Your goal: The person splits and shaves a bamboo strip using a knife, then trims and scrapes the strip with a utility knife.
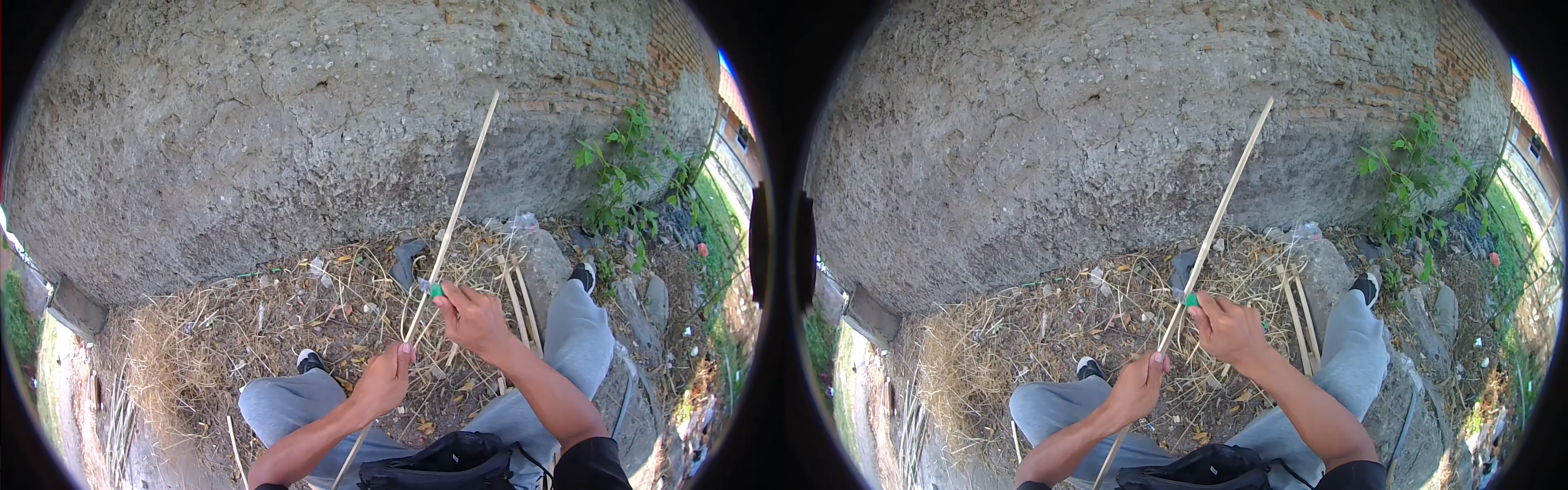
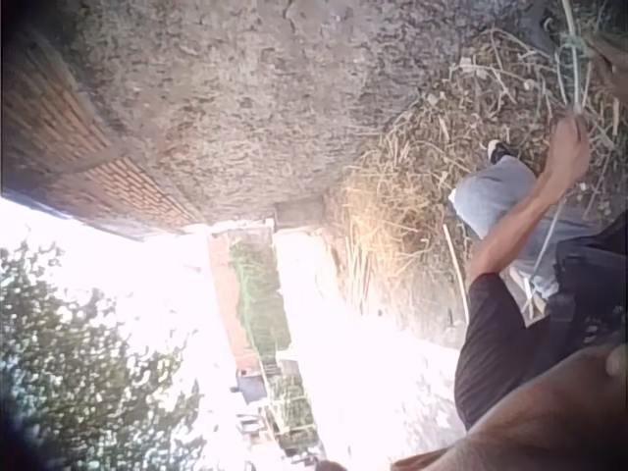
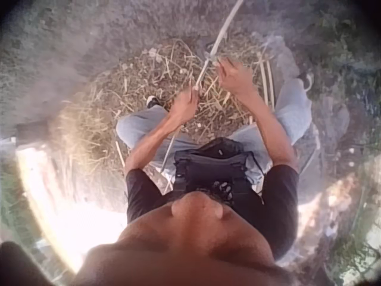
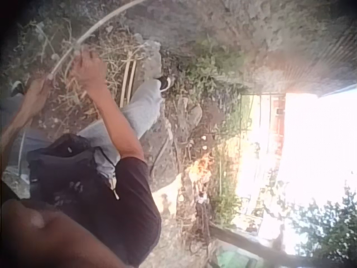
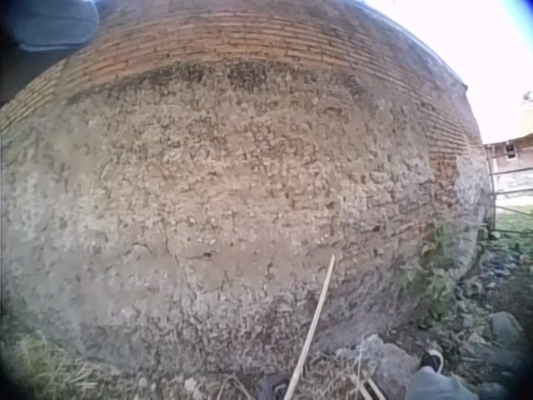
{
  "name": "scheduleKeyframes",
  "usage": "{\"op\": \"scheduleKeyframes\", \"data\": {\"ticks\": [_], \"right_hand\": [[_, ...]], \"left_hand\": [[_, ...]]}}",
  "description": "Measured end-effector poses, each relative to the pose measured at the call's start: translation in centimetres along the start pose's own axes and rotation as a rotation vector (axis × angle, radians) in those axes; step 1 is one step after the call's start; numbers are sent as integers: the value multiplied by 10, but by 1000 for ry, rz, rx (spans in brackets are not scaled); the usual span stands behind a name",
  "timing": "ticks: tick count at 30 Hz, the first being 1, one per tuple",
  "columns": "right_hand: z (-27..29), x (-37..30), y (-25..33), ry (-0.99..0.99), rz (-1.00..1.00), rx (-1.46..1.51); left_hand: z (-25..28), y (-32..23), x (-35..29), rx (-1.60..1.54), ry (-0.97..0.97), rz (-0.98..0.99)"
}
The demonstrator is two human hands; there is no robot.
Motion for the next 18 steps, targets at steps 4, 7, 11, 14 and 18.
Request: {"op": "scheduleKeyframes", "data": {"ticks": [4,7,11,14,18], "right_hand": [[11,15,-49,4,-83,-40],[15,18,-41,-31,-97,-81],[45,32,-101,-101,-410,-219],[83,37,-124,-193,-494,-215],[70,24,-79,-270,-382,169]], "left_hand": [[-8,1,-11,18,72,-15],[-3,-3,-12,24,46,-21],[-2,-7,-17,54,101,36],[-9,9,-24,184,125,-5],[-7,16,-23,62,86,-73]]}}
Point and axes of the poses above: each hand's wrist, its own x-axis towards the middle knuckle, its own z-axis out of the back of the hand, y = z × x, the point moved 6 cm from there along x, towards the middle knuckle, and after that the axes turned 4 degrees about x, right-handed, at the moved point
